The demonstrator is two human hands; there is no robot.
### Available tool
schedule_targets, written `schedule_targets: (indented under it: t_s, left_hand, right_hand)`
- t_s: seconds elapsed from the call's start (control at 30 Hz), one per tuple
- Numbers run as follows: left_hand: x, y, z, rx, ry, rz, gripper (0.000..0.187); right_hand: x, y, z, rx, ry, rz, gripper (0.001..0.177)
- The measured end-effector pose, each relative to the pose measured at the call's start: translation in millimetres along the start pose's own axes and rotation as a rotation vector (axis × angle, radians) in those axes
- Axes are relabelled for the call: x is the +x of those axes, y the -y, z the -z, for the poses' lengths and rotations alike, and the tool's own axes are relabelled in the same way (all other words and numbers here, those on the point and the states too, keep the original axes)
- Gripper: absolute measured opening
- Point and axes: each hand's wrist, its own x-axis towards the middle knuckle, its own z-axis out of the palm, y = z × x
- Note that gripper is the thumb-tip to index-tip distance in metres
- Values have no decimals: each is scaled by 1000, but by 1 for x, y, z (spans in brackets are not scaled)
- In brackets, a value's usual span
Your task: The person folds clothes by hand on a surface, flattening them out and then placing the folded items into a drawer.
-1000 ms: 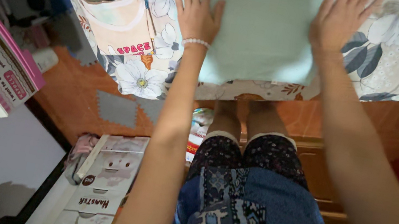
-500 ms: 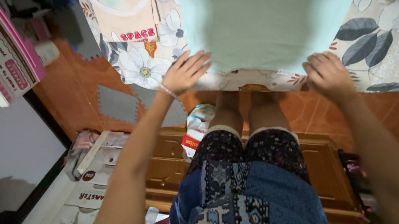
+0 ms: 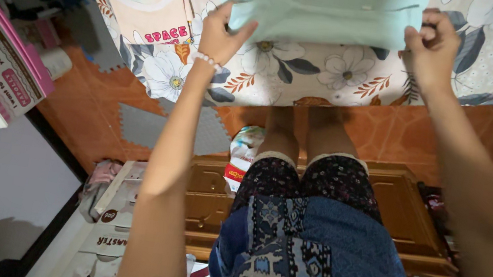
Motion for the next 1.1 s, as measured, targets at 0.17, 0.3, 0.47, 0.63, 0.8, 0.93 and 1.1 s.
schedule_targets:
  t_s: [0.17, 0.3, 0.47, 0.63, 0.8, 0.93, 1.1]
  left_hand:
    - [1, 22, -11, 120, -166, -270, 24]
    - [1, 21, -15, 137, -172, -41, 28]
    - [-7, 5, -16, 333, -164, -56, 35]
    - [-24, 2, -43, 445, -329, -479, 42]
    - [-33, 15, -61, 877, -117, -809, 48]
    - [-34, 30, -37, 767, -93, -741, 38]
    - [-41, 25, -30, 906, -62, -725, 41]
  right_hand:
    - [2, -6, -6, -115, -121, -46, 10]
    - [-5, -10, -12, -63, -166, -71, 13]
    - [-17, 0, -18, -418, -203, 184, 16]
    - [-22, 11, -39, -941, -219, 682, 31]
    - [-23, -6, -64, -946, 226, 915, 44]
    - [-18, -10, -45, -1134, 321, 938, 47]
    - [-24, -7, -18, -1197, 420, 682, 56]
